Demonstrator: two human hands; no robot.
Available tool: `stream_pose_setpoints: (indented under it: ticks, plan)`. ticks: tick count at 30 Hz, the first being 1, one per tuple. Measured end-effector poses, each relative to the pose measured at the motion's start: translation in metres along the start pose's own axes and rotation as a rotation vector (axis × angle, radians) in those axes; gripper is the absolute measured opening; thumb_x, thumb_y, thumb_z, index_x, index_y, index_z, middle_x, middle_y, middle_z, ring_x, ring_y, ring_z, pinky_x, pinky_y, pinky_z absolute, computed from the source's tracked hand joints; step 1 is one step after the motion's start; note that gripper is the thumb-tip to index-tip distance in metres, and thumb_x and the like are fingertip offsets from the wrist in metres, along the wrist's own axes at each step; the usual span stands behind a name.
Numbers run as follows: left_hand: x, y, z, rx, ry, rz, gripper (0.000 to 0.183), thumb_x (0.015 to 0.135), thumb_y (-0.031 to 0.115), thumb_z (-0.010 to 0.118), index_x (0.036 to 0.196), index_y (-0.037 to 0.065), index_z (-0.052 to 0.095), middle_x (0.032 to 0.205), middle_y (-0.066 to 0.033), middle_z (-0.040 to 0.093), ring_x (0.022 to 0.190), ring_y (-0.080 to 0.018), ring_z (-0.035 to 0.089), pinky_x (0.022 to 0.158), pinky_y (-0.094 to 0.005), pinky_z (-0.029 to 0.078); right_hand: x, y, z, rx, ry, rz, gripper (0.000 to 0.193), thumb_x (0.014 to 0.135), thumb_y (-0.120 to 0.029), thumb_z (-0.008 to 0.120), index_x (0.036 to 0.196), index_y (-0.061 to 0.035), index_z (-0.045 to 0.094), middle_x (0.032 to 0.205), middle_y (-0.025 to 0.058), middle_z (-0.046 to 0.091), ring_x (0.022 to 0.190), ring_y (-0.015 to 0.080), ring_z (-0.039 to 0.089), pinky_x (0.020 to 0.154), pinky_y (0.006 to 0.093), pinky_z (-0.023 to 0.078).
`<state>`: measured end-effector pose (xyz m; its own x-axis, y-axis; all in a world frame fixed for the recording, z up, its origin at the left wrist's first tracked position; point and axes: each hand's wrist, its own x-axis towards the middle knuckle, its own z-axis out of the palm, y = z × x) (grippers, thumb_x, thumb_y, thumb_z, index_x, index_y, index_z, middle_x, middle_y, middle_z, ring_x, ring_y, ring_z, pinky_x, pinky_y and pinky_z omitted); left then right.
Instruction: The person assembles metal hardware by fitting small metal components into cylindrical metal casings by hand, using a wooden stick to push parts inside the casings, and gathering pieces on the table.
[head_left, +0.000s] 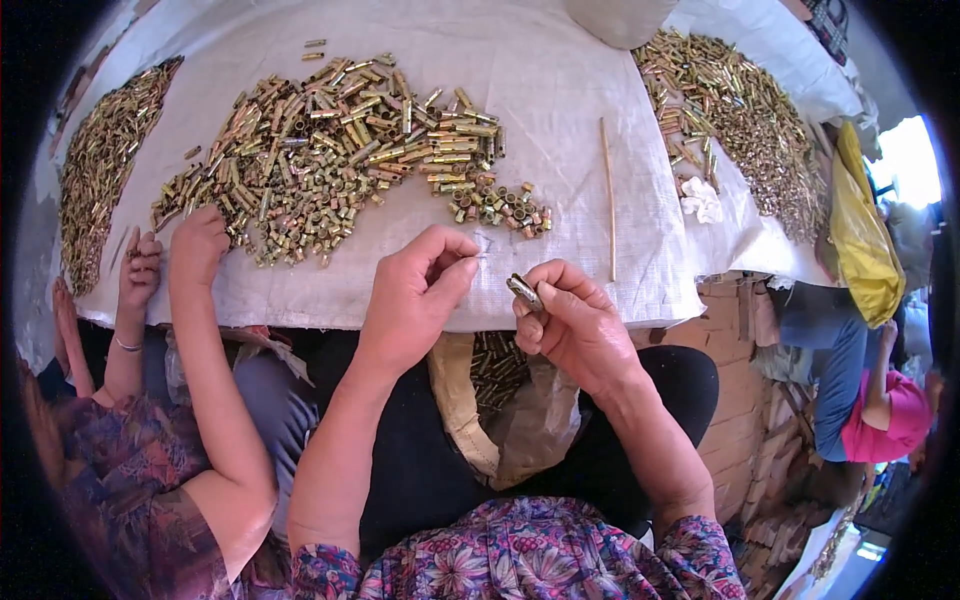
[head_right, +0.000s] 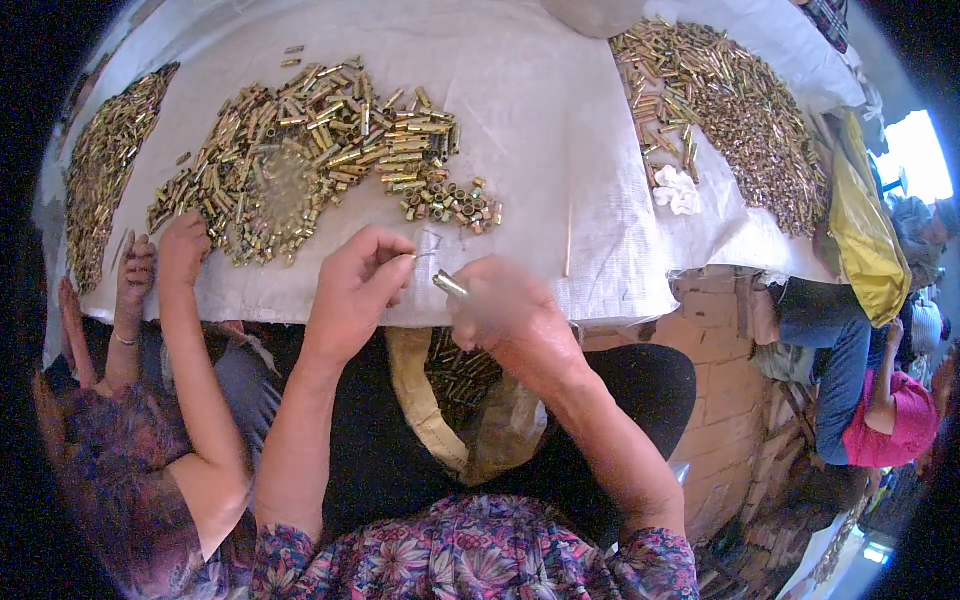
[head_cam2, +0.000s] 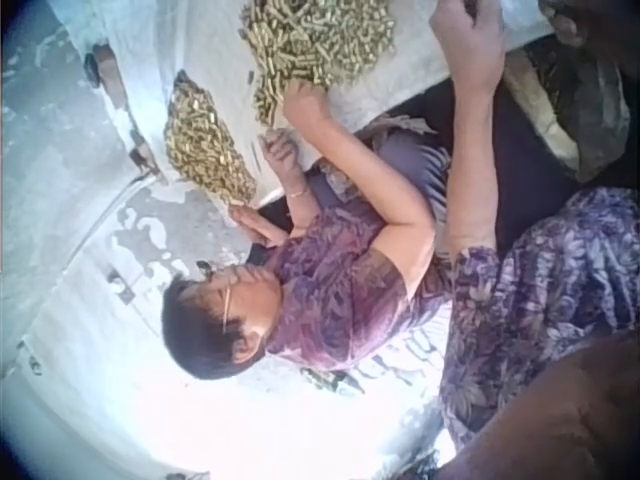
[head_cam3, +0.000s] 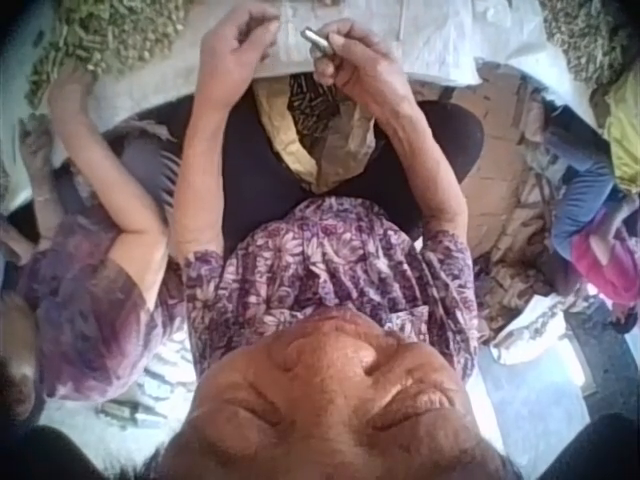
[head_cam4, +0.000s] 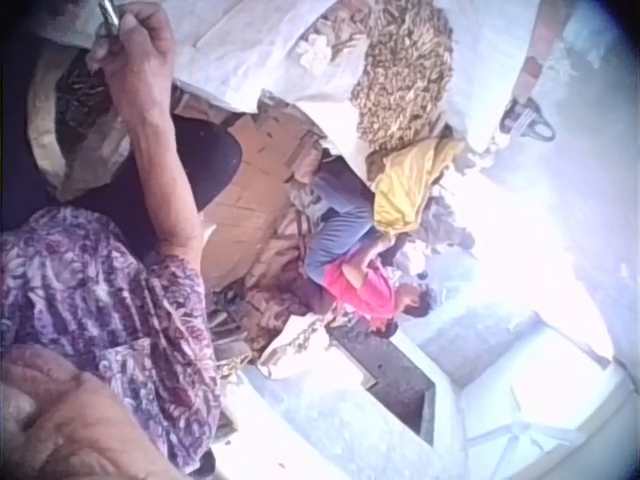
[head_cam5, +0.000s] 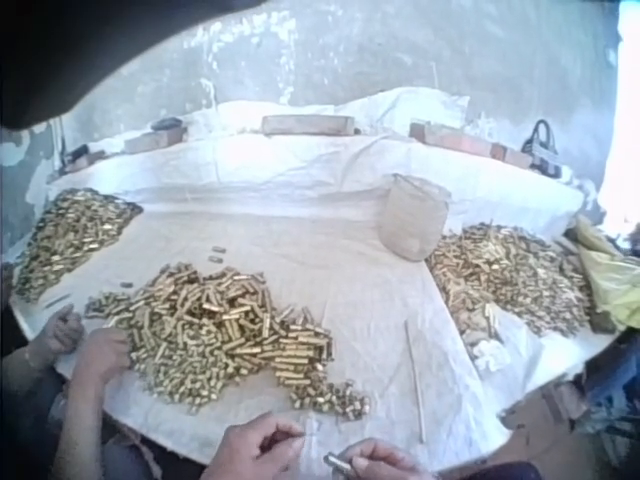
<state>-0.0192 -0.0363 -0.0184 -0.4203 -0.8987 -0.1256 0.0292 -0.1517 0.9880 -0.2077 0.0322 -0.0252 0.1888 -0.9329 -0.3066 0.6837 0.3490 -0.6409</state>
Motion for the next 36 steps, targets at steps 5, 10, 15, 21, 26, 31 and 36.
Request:
stream_pose_setpoints:
  ticks: [5,10,15,21,26,31,36]
  plan:
    - [0.004,0.009,0.008,0.527,0.097,0.013,0.020,0.089,0.014,0.064,0.104,0.002,0.060,0.080,-0.0007,0.061,0.066,-0.0088,0.054,0.058,-0.0235,0.043,0.000,0.001,0.003,0.016,0.051,-0.055,0.012,0.098,-0.012,0.048,0.106,-0.0054,0.054,0.084,0.0082,0.060,0.064,0.0142,0.056,0.061,0.0303,0.045]
    - [-0.017,0.000,0.029,0.071,-0.103,0.070,0.022,0.090,0.013,0.063,0.108,0.001,0.060,0.079,-0.0004,0.060,0.067,-0.0075,0.055,0.061,-0.0222,0.044,-0.006,0.010,0.003,-0.100,0.072,-0.088,0.010,0.099,-0.013,0.047,0.103,-0.0055,0.051,0.083,0.0058,0.059,0.070,0.0158,0.060,0.065,0.0294,0.050]
    - [-0.017,0.006,0.034,-0.047,-0.040,0.057,0.017,0.093,0.011,0.058,0.107,0.001,0.060,0.085,0.0006,0.059,0.076,-0.0048,0.054,0.068,-0.0219,0.046,-0.013,-0.019,0.009,-0.369,0.099,-0.174,0.012,0.097,-0.015,0.051,0.099,-0.0036,0.053,0.080,0.0033,0.059,0.070,0.0134,0.059,0.066,0.0271,0.049]
    - [-0.023,0.009,0.032,-0.243,-0.108,-0.051,0.019,0.097,0.016,0.051,0.109,0.003,0.058,0.089,0.0008,0.057,0.076,-0.0060,0.053,0.070,-0.0228,0.047,0.024,-0.094,-0.036,-1.735,0.507,-0.405,0.024,0.084,-0.022,0.065,0.081,0.0018,0.063,0.067,0.0129,0.062,0.068,0.0224,0.063,0.063,0.0363,0.049]
    - [-0.021,0.006,0.034,-0.194,-0.164,-0.071,0.021,0.098,0.021,0.049,0.109,0.005,0.057,0.089,-0.0016,0.059,0.078,-0.0080,0.056,0.070,-0.0234,0.047,0.063,-0.107,-0.060,-1.986,0.550,-0.288,0.031,0.076,-0.029,0.069,0.082,0.0015,0.066,0.074,0.0204,0.065,0.074,0.0353,0.064,0.066,0.0469,0.048]
    - [-0.017,0.010,0.036,-0.369,-0.184,-0.127,0.023,0.100,0.019,0.044,0.112,0.003,0.055,0.090,-0.0012,0.056,0.076,-0.0077,0.054,0.069,-0.0233,0.047,0.055,-0.117,-0.064,-1.501,0.587,-0.329,0.017,0.080,-0.018,0.064,0.076,-0.0014,0.063,0.068,0.0091,0.063,0.059,0.0164,0.057,0.054,0.0299,0.043]
    - [-0.016,0.002,0.025,-0.338,-0.245,-0.103,0.025,0.101,0.021,0.044,0.113,0.002,0.054,0.084,-0.0017,0.054,0.071,-0.0082,0.052,0.066,-0.0230,0.045,0.009,-0.085,-0.017,-0.361,0.229,-0.323,0.011,0.085,-0.003,0.054,0.096,-0.0057,0.055,0.079,0.0092,0.061,0.054,0.0119,0.046,0.052,0.0259,0.038]
